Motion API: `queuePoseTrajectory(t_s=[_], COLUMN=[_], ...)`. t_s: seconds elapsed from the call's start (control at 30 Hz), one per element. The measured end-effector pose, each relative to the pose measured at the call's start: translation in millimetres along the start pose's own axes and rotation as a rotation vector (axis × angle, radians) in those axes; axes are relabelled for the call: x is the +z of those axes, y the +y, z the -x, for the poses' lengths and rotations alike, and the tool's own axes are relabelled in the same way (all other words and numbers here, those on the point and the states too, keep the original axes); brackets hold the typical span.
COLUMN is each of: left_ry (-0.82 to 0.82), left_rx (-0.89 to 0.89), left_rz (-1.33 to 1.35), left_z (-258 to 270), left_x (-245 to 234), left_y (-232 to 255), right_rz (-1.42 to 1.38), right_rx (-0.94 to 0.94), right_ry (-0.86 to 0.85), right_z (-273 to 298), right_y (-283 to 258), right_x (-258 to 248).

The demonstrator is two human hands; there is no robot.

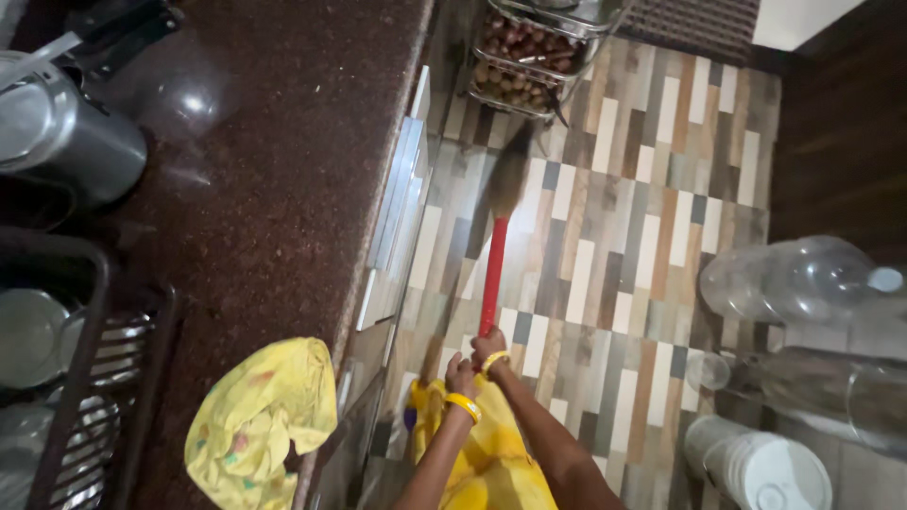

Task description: The person sweeps a tiled floor with a broom, moving from a dining area into a kitchen. The person sweeps around furniture and along baseboards, gathering debris into a pile.

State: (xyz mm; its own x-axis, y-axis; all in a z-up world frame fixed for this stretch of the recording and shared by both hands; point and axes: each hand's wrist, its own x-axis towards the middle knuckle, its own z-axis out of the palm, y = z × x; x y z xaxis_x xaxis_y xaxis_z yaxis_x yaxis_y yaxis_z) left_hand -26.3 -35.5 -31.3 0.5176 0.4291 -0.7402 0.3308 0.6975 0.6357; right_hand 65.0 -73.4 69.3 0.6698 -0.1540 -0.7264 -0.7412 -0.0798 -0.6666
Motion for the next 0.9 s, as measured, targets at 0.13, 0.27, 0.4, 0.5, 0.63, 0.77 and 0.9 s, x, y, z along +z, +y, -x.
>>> queuePoseTrajectory(t_s=[0.13,0.27,0.4,0.5,0.63,0.77,0.9], left_ry=[-0.149,-0.175,-0.001,0.013,0.155,0.29,0.316], left_rx=[0.041,0.373,0.707,0.903,0.921,0.627,0.272], left_rz=[-0.145,-0.6,-0.979,-1.182,-1.412,-1.645,-1.872], left_z=[33,83,129,146,160,162,139], left_x=[2,-1,-24,-47,-77,-103,-133], left_y=[0,45,120,179,252,318,358], right_rz=[0.082,0.075,0.075,0.17,-0.106,-0.212,-0.302], right_rx=[0.039,0.039,-0.061,-0.009,0.11,0.125,0.126], right_ry=[-0.002,0.026,0.017,-0.065,-0.102,-0.12,-0.095], right_z=[16,34,67,83,65,62,61], right_y=[-19,-33,-28,-31,-64,-80,-91], right_x=[-48,-59,-58,-68,-56,-23,-7])
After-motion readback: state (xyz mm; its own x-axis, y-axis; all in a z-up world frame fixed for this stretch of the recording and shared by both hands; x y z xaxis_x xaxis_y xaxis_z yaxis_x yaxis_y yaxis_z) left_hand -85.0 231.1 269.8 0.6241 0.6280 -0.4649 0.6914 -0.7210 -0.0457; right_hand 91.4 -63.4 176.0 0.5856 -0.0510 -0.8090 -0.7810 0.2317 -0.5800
